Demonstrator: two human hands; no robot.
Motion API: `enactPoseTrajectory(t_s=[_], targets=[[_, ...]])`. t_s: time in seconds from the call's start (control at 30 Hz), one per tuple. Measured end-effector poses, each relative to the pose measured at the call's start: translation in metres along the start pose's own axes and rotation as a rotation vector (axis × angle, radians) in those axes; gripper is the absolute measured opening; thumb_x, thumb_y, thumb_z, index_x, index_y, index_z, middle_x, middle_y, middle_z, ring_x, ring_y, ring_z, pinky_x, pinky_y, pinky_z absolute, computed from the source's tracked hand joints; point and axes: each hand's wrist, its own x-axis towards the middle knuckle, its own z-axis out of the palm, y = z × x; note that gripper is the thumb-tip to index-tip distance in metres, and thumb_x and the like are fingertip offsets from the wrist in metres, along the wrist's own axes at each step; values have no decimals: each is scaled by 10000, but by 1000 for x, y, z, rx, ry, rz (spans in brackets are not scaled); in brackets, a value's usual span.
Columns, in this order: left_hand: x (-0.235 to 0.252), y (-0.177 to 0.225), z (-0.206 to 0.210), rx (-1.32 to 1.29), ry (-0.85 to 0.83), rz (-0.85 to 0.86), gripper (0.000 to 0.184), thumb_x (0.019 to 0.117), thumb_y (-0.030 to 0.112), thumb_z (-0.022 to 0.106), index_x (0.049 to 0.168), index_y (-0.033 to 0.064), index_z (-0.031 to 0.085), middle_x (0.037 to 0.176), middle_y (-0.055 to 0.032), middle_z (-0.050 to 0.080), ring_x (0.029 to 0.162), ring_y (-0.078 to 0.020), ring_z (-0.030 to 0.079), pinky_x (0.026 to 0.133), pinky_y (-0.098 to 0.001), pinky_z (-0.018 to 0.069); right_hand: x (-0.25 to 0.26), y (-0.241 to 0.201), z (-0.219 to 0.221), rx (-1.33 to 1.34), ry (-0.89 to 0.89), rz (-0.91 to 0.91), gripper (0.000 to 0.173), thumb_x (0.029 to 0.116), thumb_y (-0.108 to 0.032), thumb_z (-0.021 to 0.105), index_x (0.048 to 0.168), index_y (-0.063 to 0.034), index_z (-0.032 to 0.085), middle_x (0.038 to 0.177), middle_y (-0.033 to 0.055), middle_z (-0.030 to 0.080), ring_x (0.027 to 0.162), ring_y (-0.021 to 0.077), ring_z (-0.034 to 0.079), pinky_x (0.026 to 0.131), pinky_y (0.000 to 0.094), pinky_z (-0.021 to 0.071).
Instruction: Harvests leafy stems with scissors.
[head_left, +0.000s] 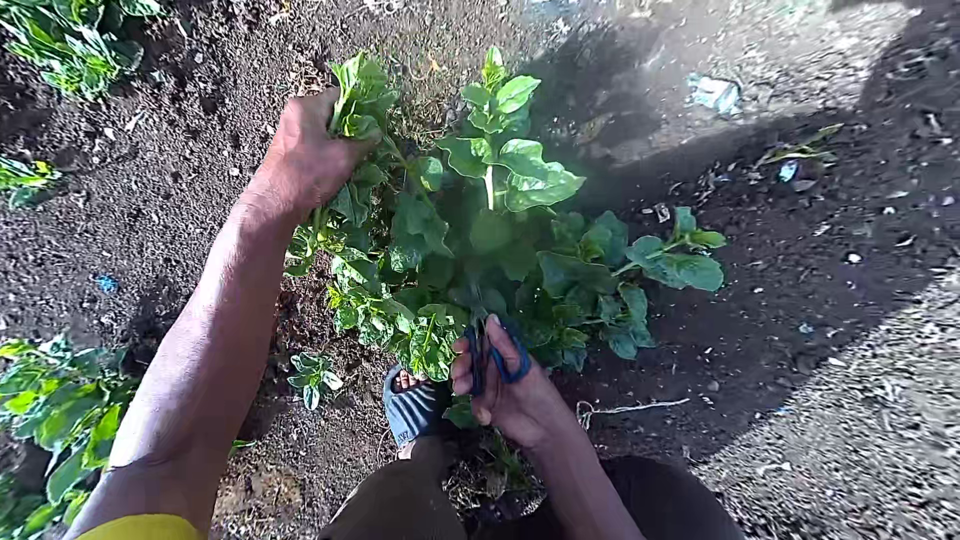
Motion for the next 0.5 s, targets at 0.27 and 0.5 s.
enactPoseTrajectory(t_s=[0.27,0.5], targets=[[-100,-2,-6,80,118,374,137,930,151,687,1043,79,664,903,50,687,804,87,628,734,-113,518,12,2,6,87,-3,22,619,1083,-558,333,1049,-14,626,826,130,716,646,194,724,441,278,559],[-160,-2,5,20,126,547,247,870,108,646,1108,55,680,1075,-3,693,1008,-6,640,888,-189,540,17,4,11,140,27,-29,588,1091,-512,361,991,-3,639,766,107,689,592,162,694,450,252,555]])
